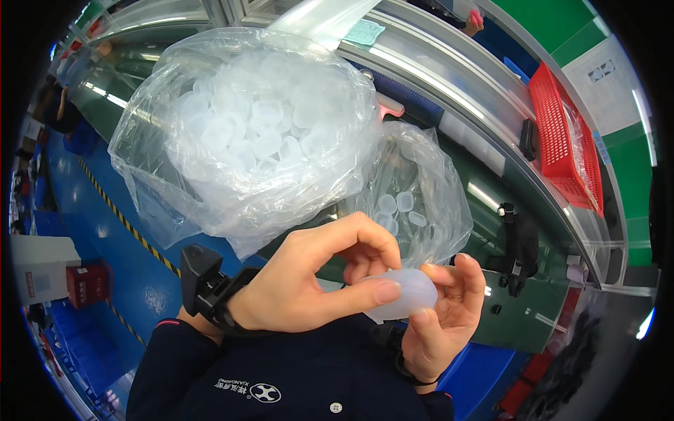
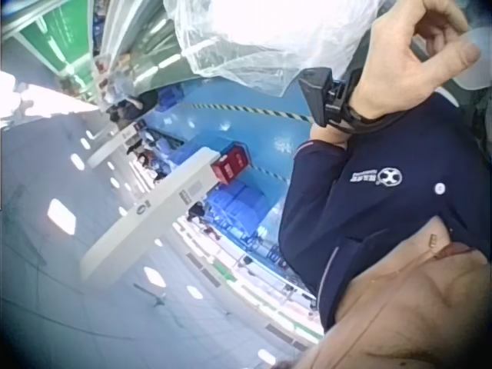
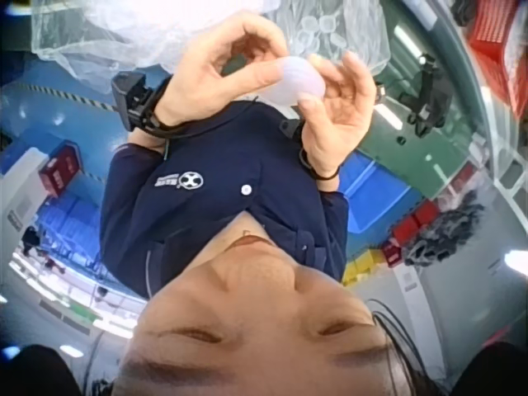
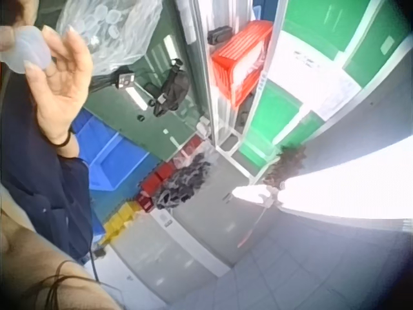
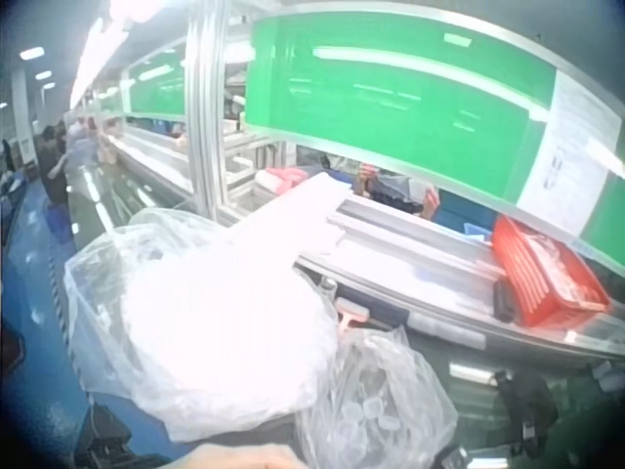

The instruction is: Inspecting and sorting small semi-transparent plastic cup-like components at a manufacturing workbench.

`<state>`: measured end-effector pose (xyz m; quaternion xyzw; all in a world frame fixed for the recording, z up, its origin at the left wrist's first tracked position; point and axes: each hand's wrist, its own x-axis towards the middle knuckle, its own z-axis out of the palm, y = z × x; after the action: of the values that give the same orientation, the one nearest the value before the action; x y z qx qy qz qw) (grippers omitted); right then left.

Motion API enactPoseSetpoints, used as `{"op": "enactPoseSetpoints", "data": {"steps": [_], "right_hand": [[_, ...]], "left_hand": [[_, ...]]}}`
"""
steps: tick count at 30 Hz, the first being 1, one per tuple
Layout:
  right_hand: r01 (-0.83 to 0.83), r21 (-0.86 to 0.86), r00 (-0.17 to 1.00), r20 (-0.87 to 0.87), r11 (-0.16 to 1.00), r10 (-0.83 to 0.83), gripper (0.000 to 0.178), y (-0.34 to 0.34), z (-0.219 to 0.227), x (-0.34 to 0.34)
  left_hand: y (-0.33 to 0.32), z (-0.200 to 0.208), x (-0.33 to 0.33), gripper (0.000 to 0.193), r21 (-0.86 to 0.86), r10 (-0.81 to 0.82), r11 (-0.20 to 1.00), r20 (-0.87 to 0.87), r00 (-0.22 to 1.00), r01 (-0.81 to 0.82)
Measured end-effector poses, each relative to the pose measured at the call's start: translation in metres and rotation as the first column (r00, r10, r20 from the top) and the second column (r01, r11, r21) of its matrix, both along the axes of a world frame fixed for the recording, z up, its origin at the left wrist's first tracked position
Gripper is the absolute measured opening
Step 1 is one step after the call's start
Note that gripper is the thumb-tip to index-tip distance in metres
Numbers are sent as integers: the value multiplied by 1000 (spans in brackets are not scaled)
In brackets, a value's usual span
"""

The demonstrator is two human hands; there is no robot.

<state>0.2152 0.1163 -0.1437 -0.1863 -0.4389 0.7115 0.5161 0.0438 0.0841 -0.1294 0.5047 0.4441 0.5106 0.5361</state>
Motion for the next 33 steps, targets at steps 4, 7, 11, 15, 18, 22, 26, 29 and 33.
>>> {"op": "enactPoseSetpoints", "data": {"steps": [4,7,11,15,18,22,26,29,33], "right_hand": [[62,-57,997,38,996,-60,57,1,-7,1],[42,-51,999,37,998,-40,55,-1,-6,-3],[67,31,997,42,997,-68,54,-1,-2,-5],[74,59,995,56,996,-77,52,-2,-3,-7],[90,63,993,75,994,-95,51,-4,-2,-6],[96,46,992,75,994,-100,50,-4,-1,-5],[102,69,991,80,992,-108,48,-4,-2,-3],[116,68,988,98,991,-122,47,-4,-4,-4],[122,58,987,99,991,-128,46,-5,-4,-5]], "left_hand": [[2,-4,0,28,-10,-4,1000,49,999,5],[-3,-4,1,26,21,30,999,5,1000,-30],[-5,3,-1,26,90,91,992,-8,996,-90],[-3,4,1,25,103,81,992,-79,994,-73],[-4,2,8,23,87,121,989,-16,993,-119],[-4,5,7,23,54,103,993,-11,995,-103],[-5,2,8,22,23,96,995,53,994,-97],[-3,4,8,22,50,91,995,4,996,-91],[-3,4,10,21,40,101,994,-13,995,-100]]}}
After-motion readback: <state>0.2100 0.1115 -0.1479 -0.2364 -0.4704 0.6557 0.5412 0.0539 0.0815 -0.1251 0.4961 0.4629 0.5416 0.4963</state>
